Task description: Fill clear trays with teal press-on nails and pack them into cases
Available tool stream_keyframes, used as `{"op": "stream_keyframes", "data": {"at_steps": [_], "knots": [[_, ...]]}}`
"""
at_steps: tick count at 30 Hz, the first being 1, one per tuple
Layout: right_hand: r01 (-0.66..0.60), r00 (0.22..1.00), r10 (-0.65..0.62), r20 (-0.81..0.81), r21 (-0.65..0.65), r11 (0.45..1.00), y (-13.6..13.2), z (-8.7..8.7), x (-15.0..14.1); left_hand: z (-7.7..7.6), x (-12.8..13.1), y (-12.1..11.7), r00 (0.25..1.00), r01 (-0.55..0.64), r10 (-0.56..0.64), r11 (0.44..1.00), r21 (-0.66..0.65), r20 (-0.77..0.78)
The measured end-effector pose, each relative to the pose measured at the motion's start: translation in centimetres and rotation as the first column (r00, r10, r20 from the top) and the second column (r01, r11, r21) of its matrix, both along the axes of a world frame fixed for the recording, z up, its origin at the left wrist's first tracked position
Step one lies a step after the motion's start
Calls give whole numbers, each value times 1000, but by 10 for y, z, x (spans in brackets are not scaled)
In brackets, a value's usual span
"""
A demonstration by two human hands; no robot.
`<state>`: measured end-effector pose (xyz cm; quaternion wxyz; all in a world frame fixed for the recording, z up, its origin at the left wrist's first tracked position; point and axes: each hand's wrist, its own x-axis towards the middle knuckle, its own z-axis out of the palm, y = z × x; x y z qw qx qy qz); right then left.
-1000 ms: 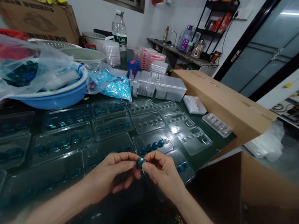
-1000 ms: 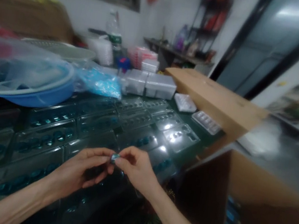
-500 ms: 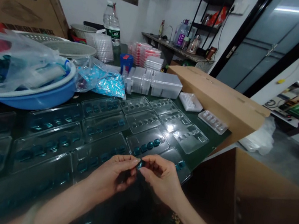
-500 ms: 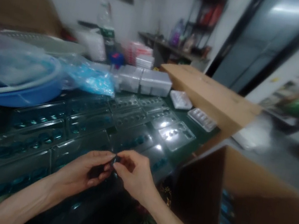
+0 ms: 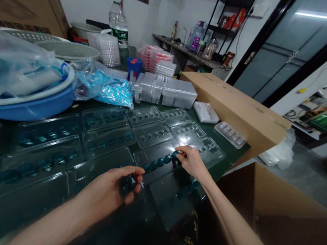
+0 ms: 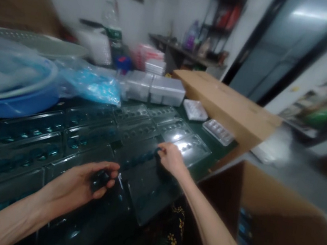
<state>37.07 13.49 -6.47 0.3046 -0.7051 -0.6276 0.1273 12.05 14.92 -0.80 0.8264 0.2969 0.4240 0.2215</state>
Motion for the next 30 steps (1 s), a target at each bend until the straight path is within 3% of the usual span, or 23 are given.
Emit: {"op": "stream_keyframes", "data": {"at_steps": [10,15,20,23,25,27,30], "knots": [[-78,951,122,286,-159,984,3,11,-6,-9,-7,5,999,21,-21,1000,-20,-34],[-58,903,156,401,-245,968,4,17,-16,-9,-6,6,996,69,-68,998,-8,65],[-32,861,181,476,-304,952,7,36,-25,2,-7,0,978,123,-115,992,-36,171],[11,854,134,503,-275,961,0,52,-32,6,-14,-5,970,98,-83,994,-57,230],[7,867,87,490,-188,982,-13,63,-46,6,-19,-8,965,66,-45,995,-72,259],[-108,911,123,395,-59,992,-30,72,-68,5,-24,-10,959,43,-18,995,-85,283],[-339,917,316,243,58,939,-52,78,-105,4,-27,-14,941,41,-13,996,-77,339]]}}
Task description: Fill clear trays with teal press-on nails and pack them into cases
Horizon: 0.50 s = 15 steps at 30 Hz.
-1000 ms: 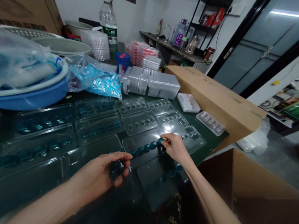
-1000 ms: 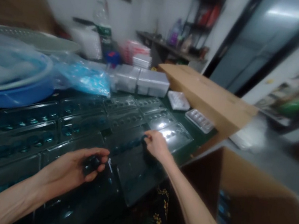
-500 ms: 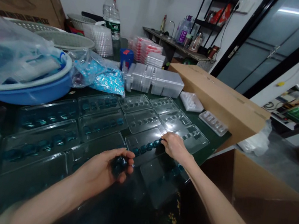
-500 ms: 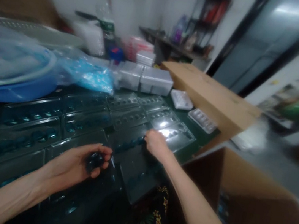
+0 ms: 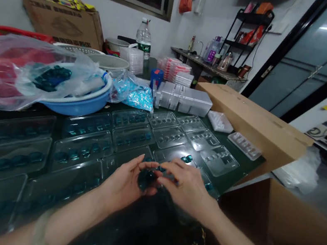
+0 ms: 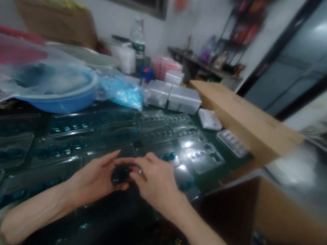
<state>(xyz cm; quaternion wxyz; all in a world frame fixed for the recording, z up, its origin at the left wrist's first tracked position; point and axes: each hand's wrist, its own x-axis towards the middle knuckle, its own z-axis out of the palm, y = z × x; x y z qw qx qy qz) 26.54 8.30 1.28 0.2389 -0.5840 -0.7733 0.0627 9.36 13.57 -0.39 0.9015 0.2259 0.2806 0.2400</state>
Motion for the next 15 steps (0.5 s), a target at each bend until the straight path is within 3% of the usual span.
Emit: {"op": "stream_keyframes", "data": {"at_steps": [5,8,12,15], "knots": [[-12,997,10,-70,-17,1000,-3,-8,-28,4,-3,-6,999,16,-17,1000,22,39],[-38,947,2,-321,-105,994,3,-12,-24,4,-7,-8,999,27,-25,998,56,-26],[-139,682,-123,-721,-293,946,7,-15,-19,1,-12,-10,990,17,14,978,208,-144],[-172,488,-255,-835,-379,909,7,-19,-20,1,-14,-12,978,14,60,937,349,-201]]}}
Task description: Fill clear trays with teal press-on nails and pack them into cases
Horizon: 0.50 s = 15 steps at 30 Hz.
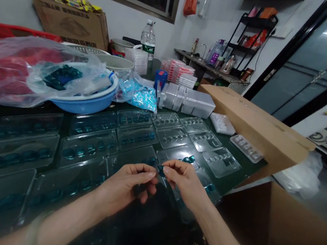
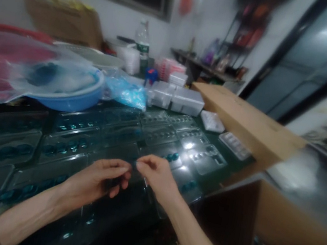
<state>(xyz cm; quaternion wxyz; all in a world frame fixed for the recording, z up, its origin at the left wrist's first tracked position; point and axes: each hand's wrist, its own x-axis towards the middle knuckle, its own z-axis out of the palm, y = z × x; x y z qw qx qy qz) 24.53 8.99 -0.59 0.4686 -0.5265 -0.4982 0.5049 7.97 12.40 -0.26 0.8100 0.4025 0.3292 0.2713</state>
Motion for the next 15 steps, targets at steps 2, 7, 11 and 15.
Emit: {"op": "stream_keyframes", "data": {"at_steps": [2,7,11,15], "knots": [[3,998,-5,-58,-28,1000,-1,-3,-3,1,0,-1,998,-5,9,998,63,-55],[22,1000,-23,14,49,999,-4,-7,-12,8,1,-2,967,8,53,972,237,-249],[-15,995,8,102,62,998,-6,-8,-11,12,0,-3,918,81,75,925,370,-389],[-88,988,89,127,-8,996,-5,-10,-6,9,-2,-5,885,154,69,890,430,-460]]}}
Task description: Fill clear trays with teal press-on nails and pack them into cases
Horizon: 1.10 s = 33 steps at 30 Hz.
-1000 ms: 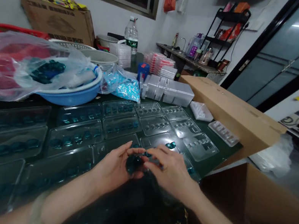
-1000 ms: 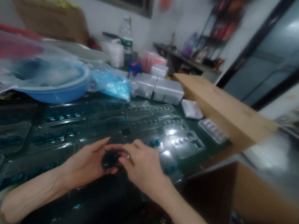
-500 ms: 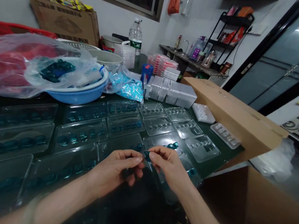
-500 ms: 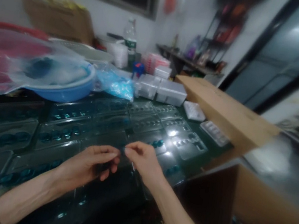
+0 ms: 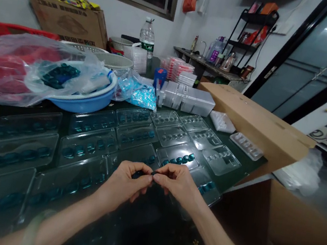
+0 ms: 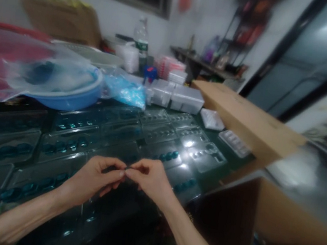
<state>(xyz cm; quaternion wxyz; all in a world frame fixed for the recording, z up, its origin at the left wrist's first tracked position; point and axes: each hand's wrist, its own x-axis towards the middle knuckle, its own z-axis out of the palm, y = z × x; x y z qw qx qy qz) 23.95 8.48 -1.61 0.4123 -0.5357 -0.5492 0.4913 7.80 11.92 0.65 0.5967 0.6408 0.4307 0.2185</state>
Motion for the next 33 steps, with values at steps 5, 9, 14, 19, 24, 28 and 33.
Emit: {"op": "stream_keyframes", "data": {"at_steps": [5,9,14,19,24,28,33], "knots": [[-27,956,-35,292,204,979,-6,0,-7,-4,-2,-1,995,28,-26,999,26,-98],[-16,869,-173,463,377,926,-8,-1,-18,-2,1,-1,992,38,-28,996,84,-124],[-4,966,-58,252,237,971,-3,-6,-18,6,1,-1,991,14,10,984,176,-137],[-95,995,95,18,2,995,-1,-11,-8,5,-1,1,991,41,-11,975,220,-136],[-81,983,65,171,93,992,-2,-14,-10,-7,-2,2,986,79,-36,962,262,-165],[31,942,-120,314,276,961,-6,-14,-15,-9,-3,4,984,86,-25,935,345,-178],[102,894,-227,386,317,943,-12,-9,-16,-4,-4,6,985,98,-65,974,204,-161]]}}
